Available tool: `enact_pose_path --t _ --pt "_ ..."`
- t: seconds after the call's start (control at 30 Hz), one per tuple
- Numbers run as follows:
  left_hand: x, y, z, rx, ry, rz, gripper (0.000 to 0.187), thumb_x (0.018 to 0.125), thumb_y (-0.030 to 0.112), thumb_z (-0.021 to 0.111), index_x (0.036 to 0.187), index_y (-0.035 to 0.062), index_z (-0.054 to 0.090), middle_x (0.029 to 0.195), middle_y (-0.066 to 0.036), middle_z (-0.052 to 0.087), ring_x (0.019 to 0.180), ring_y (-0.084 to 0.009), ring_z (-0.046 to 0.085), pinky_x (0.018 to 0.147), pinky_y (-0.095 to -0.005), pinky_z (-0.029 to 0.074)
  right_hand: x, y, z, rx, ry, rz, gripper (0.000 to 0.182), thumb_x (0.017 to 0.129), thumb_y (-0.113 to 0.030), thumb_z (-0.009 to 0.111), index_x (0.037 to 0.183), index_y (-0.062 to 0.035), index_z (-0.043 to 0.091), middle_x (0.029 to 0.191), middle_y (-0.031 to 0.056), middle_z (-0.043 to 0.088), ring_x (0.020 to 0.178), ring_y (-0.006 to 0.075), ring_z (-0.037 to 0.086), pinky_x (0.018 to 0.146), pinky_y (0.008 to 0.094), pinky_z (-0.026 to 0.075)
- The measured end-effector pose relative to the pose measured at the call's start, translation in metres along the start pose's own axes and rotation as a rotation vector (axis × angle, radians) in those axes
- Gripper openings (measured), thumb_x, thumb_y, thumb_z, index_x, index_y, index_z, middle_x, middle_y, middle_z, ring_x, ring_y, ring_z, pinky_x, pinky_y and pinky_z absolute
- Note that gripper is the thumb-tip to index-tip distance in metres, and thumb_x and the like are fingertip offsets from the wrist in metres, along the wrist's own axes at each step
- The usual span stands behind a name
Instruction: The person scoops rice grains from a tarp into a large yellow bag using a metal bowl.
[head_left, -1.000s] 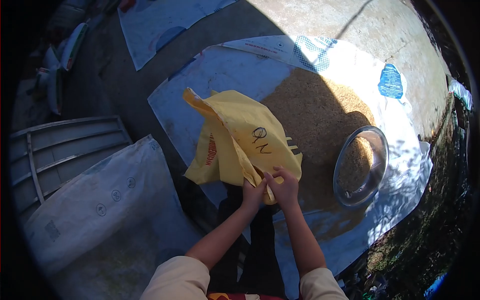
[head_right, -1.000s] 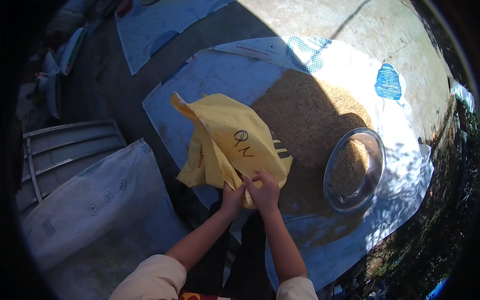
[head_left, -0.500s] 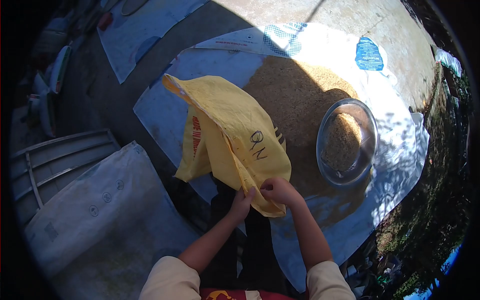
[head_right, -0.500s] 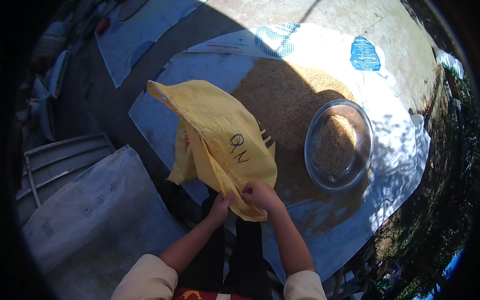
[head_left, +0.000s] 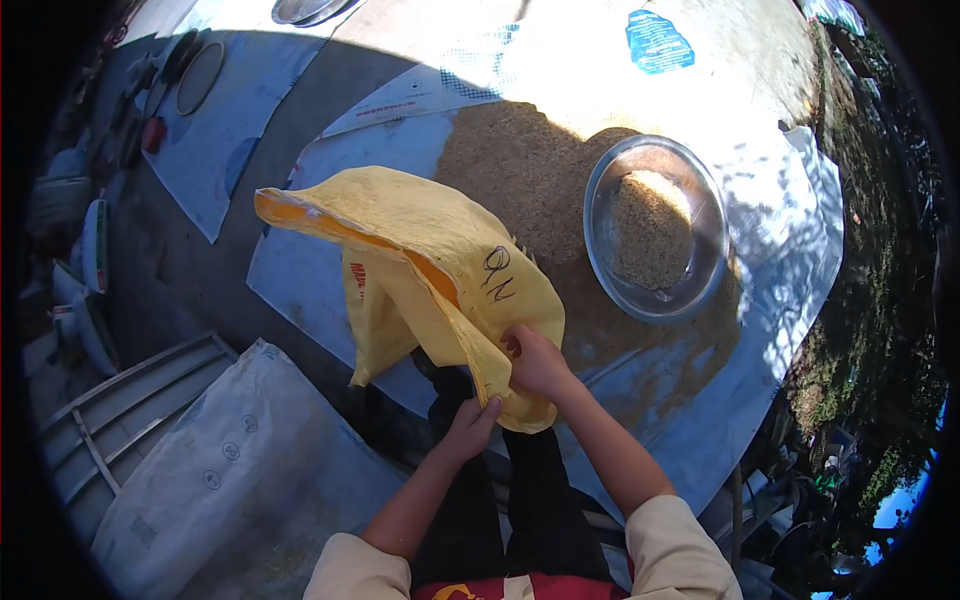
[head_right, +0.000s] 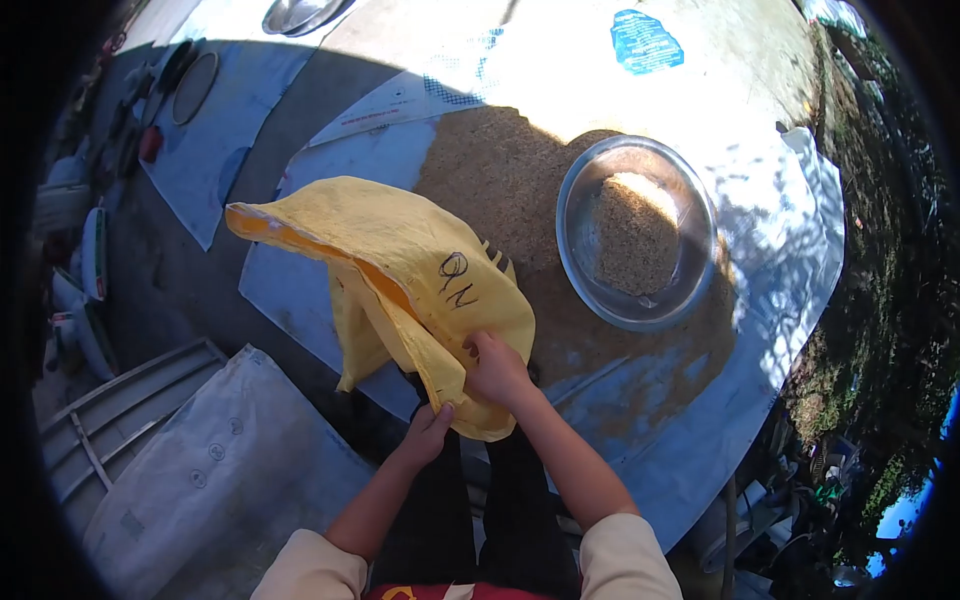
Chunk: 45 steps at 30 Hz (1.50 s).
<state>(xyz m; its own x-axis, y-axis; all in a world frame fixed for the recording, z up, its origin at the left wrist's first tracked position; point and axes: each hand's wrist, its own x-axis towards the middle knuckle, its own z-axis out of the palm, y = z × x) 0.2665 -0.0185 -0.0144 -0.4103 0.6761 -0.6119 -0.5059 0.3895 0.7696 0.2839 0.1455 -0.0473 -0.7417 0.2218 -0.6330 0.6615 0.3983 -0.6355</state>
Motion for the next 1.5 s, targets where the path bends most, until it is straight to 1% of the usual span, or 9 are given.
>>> enact_pose_path --t 0.3,0.5,0.67,0.77,0.97,1.23,1.3,1.43,1.5 --pt "-0.011 0.013 0.0 -0.006 0.019 0.018 0.03 0.088 0.021 0.036 0.096 -0.0035 0.051 0.082 -0.005 0.056 0.08 -0.011 0.051 0.071 -0.025 0.04 -0.002 -0.002 0.004 -0.481 -0.112 0.053 0.052 0.061 -0.043 0.064 0.096 -0.0062 0.05 0.096 0.0114 0.053 0.091 0.0221 0.054 0.074 0.042 0.042" --pt "-0.02 0.001 -0.004 0.145 0.093 0.05 0.03 0.088 0.02 0.037 0.098 -0.0041 0.051 0.087 -0.007 0.057 0.081 -0.0124 0.052 0.071 -0.0258 0.04 0.006 0.029 -0.012 -0.597 -0.323 0.036 0.021 0.072 -0.021 0.052 0.08 -0.0016 0.056 0.081 0.0166 0.059 0.077 0.0272 0.059 0.065 0.0366 0.045" --pt "-0.012 0.004 -0.024 -0.149 0.418 0.072 0.032 0.089 0.018 0.034 0.102 -0.0081 0.047 0.098 -0.013 0.053 0.089 -0.0182 0.054 0.076 -0.0281 0.043 0.014 0.046 -0.036 0.075 0.241 0.035 0.019 0.075 -0.01 0.043 0.073 0.0002 0.059 0.068 0.0168 0.058 0.065 0.0251 0.06 0.058 0.0348 0.045" --pt "-0.011 0.003 -0.041 -0.306 0.346 -0.052 0.032 0.089 0.018 0.035 0.105 -0.0084 0.044 0.101 -0.014 0.052 0.093 -0.0225 0.053 0.077 -0.0323 0.048 0.022 0.057 -0.057 0.711 0.219 0.196 0.031 0.084 -0.02 0.039 0.071 0.0038 0.055 0.062 0.0093 0.056 0.056 0.0157 0.056 0.051 0.0285 0.044" --pt "0.005 0.022 -0.064 -0.242 0.265 -0.383 0.046 0.077 0.021 0.054 0.115 -0.0004 0.038 0.104 -0.015 0.052 0.082 -0.0259 0.059 0.069 -0.0345 0.048 0.01 0.067 -0.061 0.837 0.239 0.276 0.04 0.088 -0.033 0.036 0.081 0.0013 0.057 0.069 0.0079 0.058 0.056 0.0151 0.056 0.05 0.0283 0.046" --pt "0.061 0.056 -0.113 -0.394 0.184 -0.574 0.053 0.077 0.041 0.049 0.115 0.0057 0.039 0.096 -0.015 0.057 0.074 -0.0269 0.061 0.058 -0.0305 0.047 0.009 0.108 -0.063 0.997 0.308 0.324 0.037 0.087 -0.029 0.038 0.084 0.0017 0.058 0.072 0.0061 0.057 0.061 0.01 0.053 0.053 0.0242 0.041" --pt "0.085 0.049 -0.126 -0.351 0.415 -0.605 0.047 0.078 0.041 0.049 0.11 0.0058 0.044 0.095 -0.014 0.057 0.078 -0.0243 0.06 0.057 -0.0282 0.046 0.009 0.118 -0.064 0.982 0.268 0.285 0.036 0.087 -0.029 0.038 0.085 0.0017 0.058 0.069 0.0038 0.056 0.06 0.0086 0.049 0.055 0.0237 0.038" --pt "0.129 -0.003 -0.149 -0.363 0.553 -0.464 0.036 0.083 0.03 0.042 0.111 0.0079 0.041 0.097 -0.011 0.052 0.086 -0.024 0.056 0.064 -0.032 0.046 0.008 0.123 -0.067 0.807 0.303 0.276 0.037 0.085 -0.029 0.04 0.086 0.0032 0.058 0.065 0.0071 0.057 0.064 0.0173 0.054 0.06 0.0272 0.041" --pt "0.145 -0.009 -0.147 -0.546 0.602 -0.066 0.032 0.084 0.018 0.035 0.114 0.0067 0.036 0.102 -0.011 0.049 0.094 -0.023 0.05 0.072 -0.0351 0.046 0.005 0.123 -0.07 0.429 0.333 0.301 0.033 0.08 -0.023 0.048 0.097 0.0056 0.054 0.075 0.0128 0.059 0.073 0.0284 0.056 0.067 0.0314 0.042"
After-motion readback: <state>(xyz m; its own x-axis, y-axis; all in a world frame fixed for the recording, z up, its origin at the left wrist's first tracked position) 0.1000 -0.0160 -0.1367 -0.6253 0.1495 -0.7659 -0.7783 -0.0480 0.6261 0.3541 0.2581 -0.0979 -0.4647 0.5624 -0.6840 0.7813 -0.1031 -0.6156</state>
